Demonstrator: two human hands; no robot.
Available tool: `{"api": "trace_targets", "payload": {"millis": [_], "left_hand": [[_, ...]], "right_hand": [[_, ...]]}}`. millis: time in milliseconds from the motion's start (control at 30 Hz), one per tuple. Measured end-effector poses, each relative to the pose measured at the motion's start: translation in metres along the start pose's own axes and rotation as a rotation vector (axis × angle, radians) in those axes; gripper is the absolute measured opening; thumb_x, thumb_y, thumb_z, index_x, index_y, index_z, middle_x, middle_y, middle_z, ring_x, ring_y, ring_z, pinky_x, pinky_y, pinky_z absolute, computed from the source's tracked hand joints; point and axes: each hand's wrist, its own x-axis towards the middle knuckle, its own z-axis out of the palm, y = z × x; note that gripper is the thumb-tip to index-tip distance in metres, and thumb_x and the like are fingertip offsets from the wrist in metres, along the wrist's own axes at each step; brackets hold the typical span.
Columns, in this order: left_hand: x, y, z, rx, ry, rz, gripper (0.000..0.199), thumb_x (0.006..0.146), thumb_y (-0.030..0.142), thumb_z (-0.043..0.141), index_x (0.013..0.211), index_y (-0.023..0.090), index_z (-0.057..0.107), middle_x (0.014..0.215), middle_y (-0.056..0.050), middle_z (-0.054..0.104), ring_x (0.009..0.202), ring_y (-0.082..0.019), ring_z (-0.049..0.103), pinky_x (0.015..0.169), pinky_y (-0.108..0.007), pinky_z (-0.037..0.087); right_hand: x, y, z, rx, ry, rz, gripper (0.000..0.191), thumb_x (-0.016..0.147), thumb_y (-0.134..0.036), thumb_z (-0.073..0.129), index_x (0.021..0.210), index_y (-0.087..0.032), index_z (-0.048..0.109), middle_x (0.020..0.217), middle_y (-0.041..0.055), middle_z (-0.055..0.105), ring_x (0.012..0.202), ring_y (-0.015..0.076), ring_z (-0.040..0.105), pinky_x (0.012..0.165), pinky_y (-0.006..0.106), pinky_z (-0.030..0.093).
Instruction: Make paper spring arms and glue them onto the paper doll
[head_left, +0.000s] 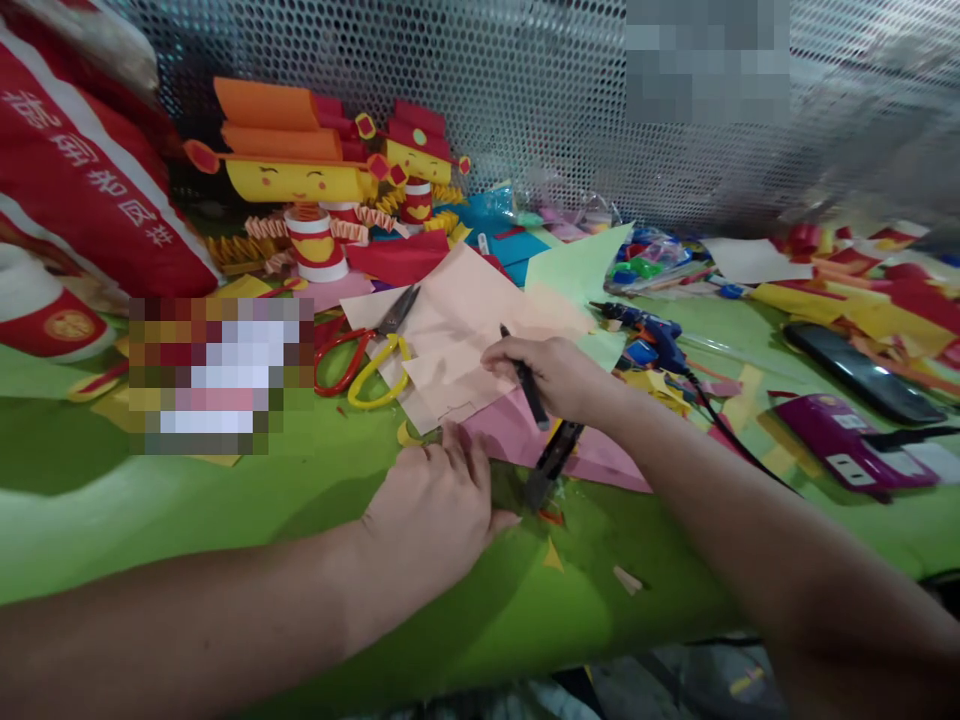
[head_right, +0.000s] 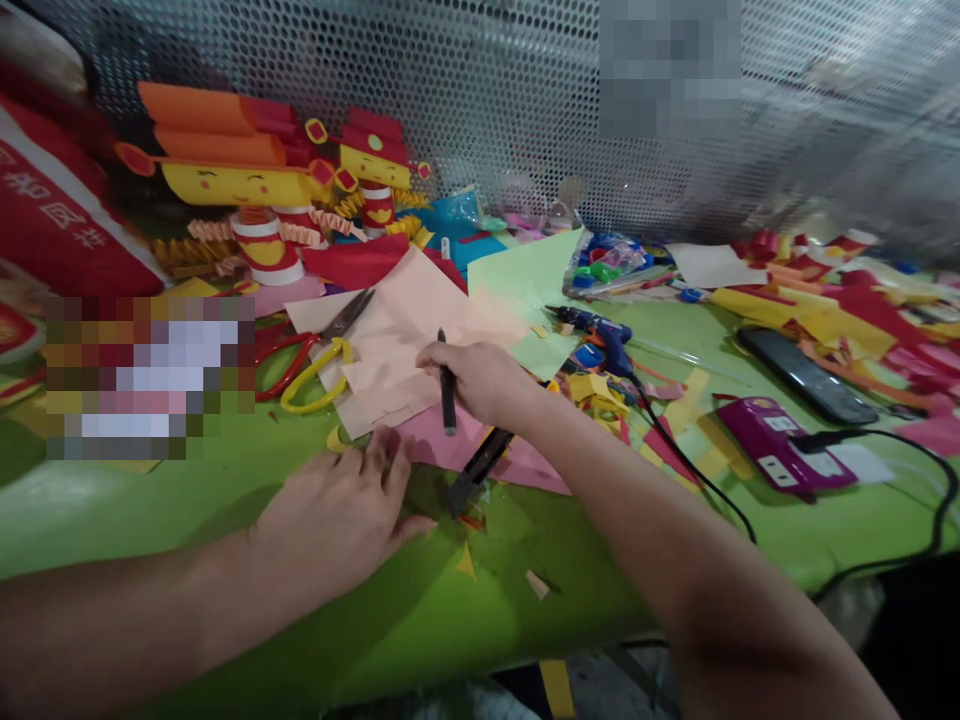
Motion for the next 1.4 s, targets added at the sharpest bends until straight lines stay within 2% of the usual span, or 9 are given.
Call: {"api": "trace_targets", "payload": {"millis": [100, 167, 300, 367, 567, 767, 933, 1133, 1400], "left_hand": [[-0.002, -0.003, -0.006, 0.016, -0.022, -0.046, 0.057, 0.085, 0.046, 0.045, 0.113, -0.002, 0.058, 0.101, -0.032, 0.062, 0.069, -0.031, 0.064, 0.051, -0.035, 0.044], [-0.004, -0.002, -0.010, 0.017, 0.005, -0.044, 0.055, 0.085, 0.045, 0.046, 0.109, -0.002, 0.060, 0.098, -0.029, 0.064, 0.077, -0.033, 0.062, 0.056, -0.038, 0.046], [-0.009, 0.008, -0.008, -0.100, 0.219, 0.157, 0.061, 0.087, 0.051, 0.035, 0.115, 0.001, 0.056, 0.112, -0.024, 0.060, 0.106, -0.035, 0.052, 0.087, -0.046, 0.040], [-0.011, 0.015, -0.001, -0.208, 0.231, 0.182, 0.069, 0.086, 0.058, 0.031, 0.123, 0.003, 0.049, 0.121, -0.024, 0.054, 0.115, -0.035, 0.047, 0.092, -0.045, 0.035], [-0.005, 0.017, 0.011, -0.327, 0.056, 0.109, 0.077, 0.082, 0.063, 0.033, 0.131, 0.004, 0.039, 0.135, -0.030, 0.038, 0.129, -0.039, 0.030, 0.100, -0.053, 0.024], [-0.001, 0.011, 0.009, -0.384, 0.022, 0.107, 0.075, 0.081, 0.063, 0.034, 0.130, 0.006, 0.041, 0.136, -0.029, 0.037, 0.129, -0.039, 0.029, 0.101, -0.053, 0.024], [0.000, 0.009, 0.010, -0.389, 0.004, 0.102, 0.073, 0.081, 0.062, 0.034, 0.129, 0.008, 0.043, 0.139, -0.028, 0.033, 0.129, -0.037, 0.030, 0.102, -0.052, 0.023], [-0.001, 0.009, 0.009, -0.385, 0.014, 0.103, 0.071, 0.081, 0.062, 0.036, 0.128, 0.009, 0.045, 0.135, -0.028, 0.039, 0.128, -0.039, 0.031, 0.100, -0.053, 0.024], [-0.002, 0.011, 0.007, -0.345, 0.038, 0.071, 0.069, 0.081, 0.062, 0.035, 0.127, 0.012, 0.046, 0.132, -0.027, 0.044, 0.124, -0.042, 0.036, 0.097, -0.055, 0.027]], "right_hand": [[-0.002, 0.001, -0.003, -0.222, -0.170, -0.007, 0.029, 0.079, -0.011, 0.043, 0.101, -0.020, 0.060, 0.094, 0.0080, 0.068, 0.088, 0.0215, 0.061, 0.071, 0.028, 0.040], [-0.003, -0.004, -0.005, -0.288, -0.247, -0.031, 0.032, 0.076, -0.008, 0.043, 0.101, -0.019, 0.059, 0.094, 0.0082, 0.068, 0.087, 0.0217, 0.060, 0.070, 0.027, 0.039], [-0.009, -0.021, -0.011, -0.357, -0.368, -0.020, 0.030, 0.073, -0.010, 0.043, 0.099, -0.018, 0.056, 0.086, 0.0087, 0.067, 0.077, 0.0213, 0.059, 0.062, 0.026, 0.036], [-0.011, -0.027, -0.014, -0.353, -0.387, 0.017, 0.028, 0.074, -0.012, 0.042, 0.099, -0.018, 0.055, 0.082, 0.0080, 0.066, 0.072, 0.0201, 0.058, 0.058, 0.025, 0.034], [-0.015, -0.030, -0.013, -0.183, -0.328, -0.018, 0.021, 0.075, -0.012, 0.043, 0.091, -0.018, 0.054, 0.086, 0.0069, 0.066, 0.076, 0.0179, 0.058, 0.063, 0.025, 0.037], [-0.015, -0.028, -0.011, -0.111, -0.283, -0.031, 0.020, 0.077, -0.014, 0.045, 0.094, -0.017, 0.056, 0.085, 0.0071, 0.066, 0.076, 0.0176, 0.058, 0.066, 0.026, 0.039], [-0.010, -0.026, -0.006, 0.234, -0.084, 0.019, 0.021, 0.084, -0.031, 0.045, 0.094, -0.018, 0.059, 0.089, 0.0052, 0.066, 0.081, 0.0158, 0.060, 0.070, 0.027, 0.044], [-0.002, -0.024, 0.008, 0.533, 0.038, 0.149, 0.032, 0.077, -0.046, 0.050, 0.074, -0.016, 0.061, 0.055, -0.0012, 0.055, 0.054, 0.0115, 0.054, 0.056, 0.025, 0.045], [-0.002, -0.017, 0.025, 0.811, 0.125, 0.252, 0.022, 0.065, -0.036, 0.061, 0.070, -0.019, 0.046, 0.048, -0.0072, 0.047, 0.042, 0.0072, 0.043, 0.042, 0.022, 0.038]]}}
